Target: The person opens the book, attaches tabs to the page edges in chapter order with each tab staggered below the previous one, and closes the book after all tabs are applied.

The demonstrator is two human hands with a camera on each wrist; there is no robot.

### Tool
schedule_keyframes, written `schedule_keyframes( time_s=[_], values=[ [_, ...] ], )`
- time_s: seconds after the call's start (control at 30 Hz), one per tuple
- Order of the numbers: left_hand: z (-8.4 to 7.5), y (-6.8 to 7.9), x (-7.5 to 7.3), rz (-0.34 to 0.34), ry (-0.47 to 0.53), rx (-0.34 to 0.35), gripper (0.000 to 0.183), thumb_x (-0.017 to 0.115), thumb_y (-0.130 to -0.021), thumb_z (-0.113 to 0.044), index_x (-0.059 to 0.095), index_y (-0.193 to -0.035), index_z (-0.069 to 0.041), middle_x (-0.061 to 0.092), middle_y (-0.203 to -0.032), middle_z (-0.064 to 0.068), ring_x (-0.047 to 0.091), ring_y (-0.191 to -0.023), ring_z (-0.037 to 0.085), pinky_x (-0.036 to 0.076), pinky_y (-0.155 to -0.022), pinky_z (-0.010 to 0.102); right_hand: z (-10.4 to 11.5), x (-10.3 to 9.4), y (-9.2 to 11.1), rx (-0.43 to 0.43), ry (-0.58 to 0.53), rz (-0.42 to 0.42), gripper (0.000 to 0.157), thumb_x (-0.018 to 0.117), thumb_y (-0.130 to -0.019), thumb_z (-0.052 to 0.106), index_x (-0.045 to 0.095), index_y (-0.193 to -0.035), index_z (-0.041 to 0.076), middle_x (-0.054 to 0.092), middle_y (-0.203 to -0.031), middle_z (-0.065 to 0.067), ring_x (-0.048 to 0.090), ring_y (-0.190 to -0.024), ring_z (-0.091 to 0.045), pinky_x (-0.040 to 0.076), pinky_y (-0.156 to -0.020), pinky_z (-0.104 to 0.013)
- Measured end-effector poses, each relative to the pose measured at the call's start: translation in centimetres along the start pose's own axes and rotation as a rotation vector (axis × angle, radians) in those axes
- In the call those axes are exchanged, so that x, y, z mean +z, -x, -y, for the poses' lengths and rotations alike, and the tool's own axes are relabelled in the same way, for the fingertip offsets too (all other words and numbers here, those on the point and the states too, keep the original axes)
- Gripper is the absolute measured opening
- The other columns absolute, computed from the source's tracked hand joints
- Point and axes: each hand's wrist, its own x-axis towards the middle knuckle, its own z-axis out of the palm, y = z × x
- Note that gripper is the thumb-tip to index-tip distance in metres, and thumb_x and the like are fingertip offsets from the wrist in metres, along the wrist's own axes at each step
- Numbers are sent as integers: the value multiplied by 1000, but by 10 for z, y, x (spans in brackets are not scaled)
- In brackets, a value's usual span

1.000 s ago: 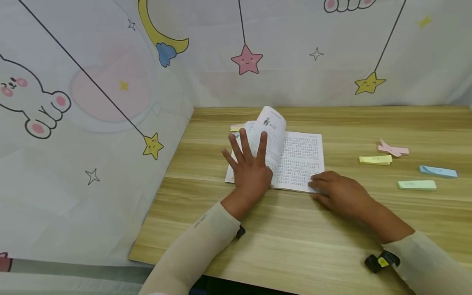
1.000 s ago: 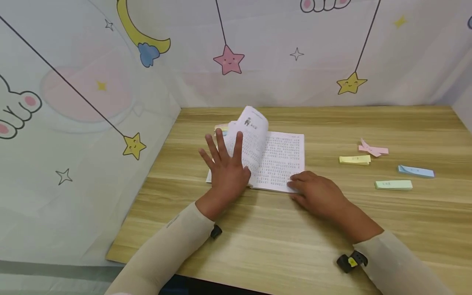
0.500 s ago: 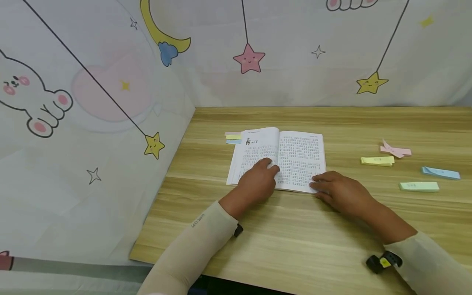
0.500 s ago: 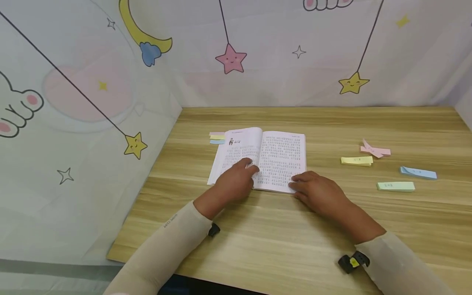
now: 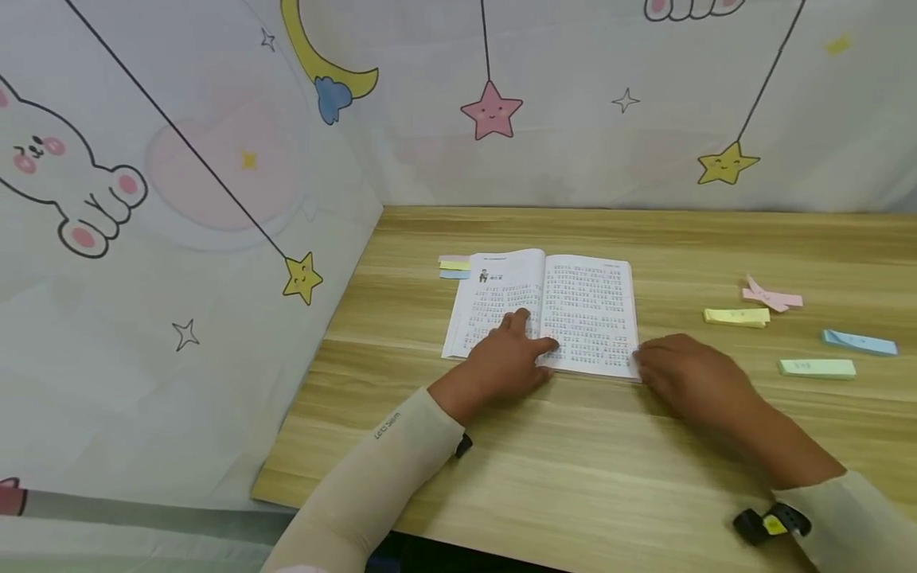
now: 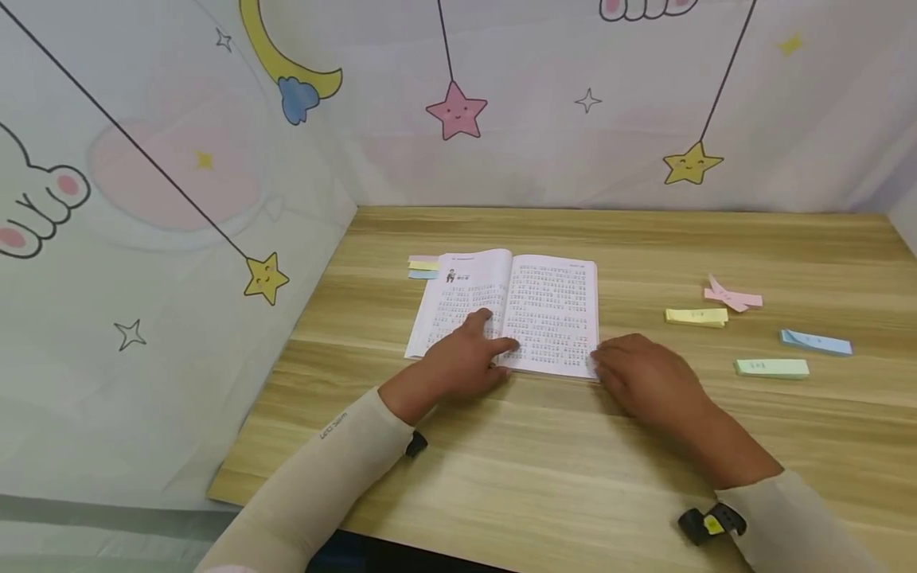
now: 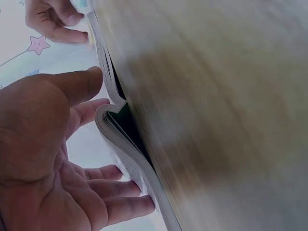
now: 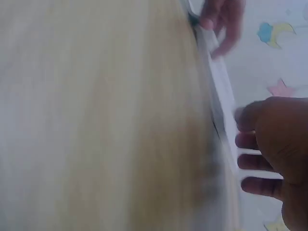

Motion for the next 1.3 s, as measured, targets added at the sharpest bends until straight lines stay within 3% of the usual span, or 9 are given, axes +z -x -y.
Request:
schedule_keyframes(
  time_s=[0.13, 0.2, 0.33, 0.47, 0.7, 1.0, 1.17, 1.3],
  values=[
    [-2, 1, -1, 12, 22, -2, 46, 53, -89, -53, 49, -133, -42, 25, -139, 13, 42, -105, 26, 46, -69, 36, -31, -31, 28, 251, 107, -44, 21, 62, -85, 8, 67, -104, 1, 63, -103, -18, 55, -98, -39, 42, -78, -53],
    [-2, 1, -2, 13, 35, -2, 46, 54, -89, -52, 49, -133, -42, 25, -139, 13, 42, -104, 26, 46, -69, 36, -49, -44, 43, 382, 143, 13, 21, 59, -86, 4, 64, -105, -4, 60, -102, -24, 52, -96, -45, 40, -76, -57],
    [-1, 2, -3, 15, 35, -3, 45, 55, -89, -51, 49, -133, -42, 26, -140, 14, 42, -108, 27, 46, -72, 37, -79, -55, 66, 486, 175, 182, 22, 55, -85, -2, 61, -103, -14, 57, -99, -32, 49, -90, -52, 39, -73, -60],
    [0, 3, -4, 11, 26, -4, 44, 55, -90, -49, 50, -133, -40, 27, -139, 14, 40, -111, 27, 45, -74, 37, -95, -54, 75, 483, 166, 265, 24, 56, -85, -2, 59, -102, -18, 58, -99, -35, 49, -90, -56, 40, -72, -61],
    [0, 2, -4, 1, 34, 4, 42, 57, -90, -46, 51, -131, -40, 27, -140, 15, 39, -115, 28, 45, -77, 37, -100, -52, 78, 510, 132, 248, 23, 59, -84, -2, 59, -100, -17, 58, -95, -36, 48, -89, -58, 38, -71, -61],
    [1, 3, -3, -22, 29, 15, 40, 58, -90, -42, 53, -130, -39, 30, -137, 15, 39, -112, 27, 45, -76, 37, -104, -59, 77, 577, 6, 233, 26, 62, -87, 6, 57, -102, -15, 54, -103, -39, 46, -91, -60, 38, -68, -61],
    [1, 3, -4, -25, 29, 17, 40, 57, -91, -41, 52, -131, -39, 31, -135, 15, 39, -108, 25, 45, -75, 36, -103, -60, 77, 505, 80, 111, 23, 73, -76, 6, 63, -90, -9, 57, -94, -38, 51, -80, -57, 39, -63, -57],
    [2, 3, -3, -27, 22, 19, 41, 57, -91, -40, 52, -131, -40, 31, -135, 15, 39, -108, 25, 45, -74, 36, -103, -58, 78, 436, 149, 14, 16, 79, -67, 5, 65, -73, -1, 60, -69, -23, 54, -58, -41, 38, -59, -51]
  ],
)
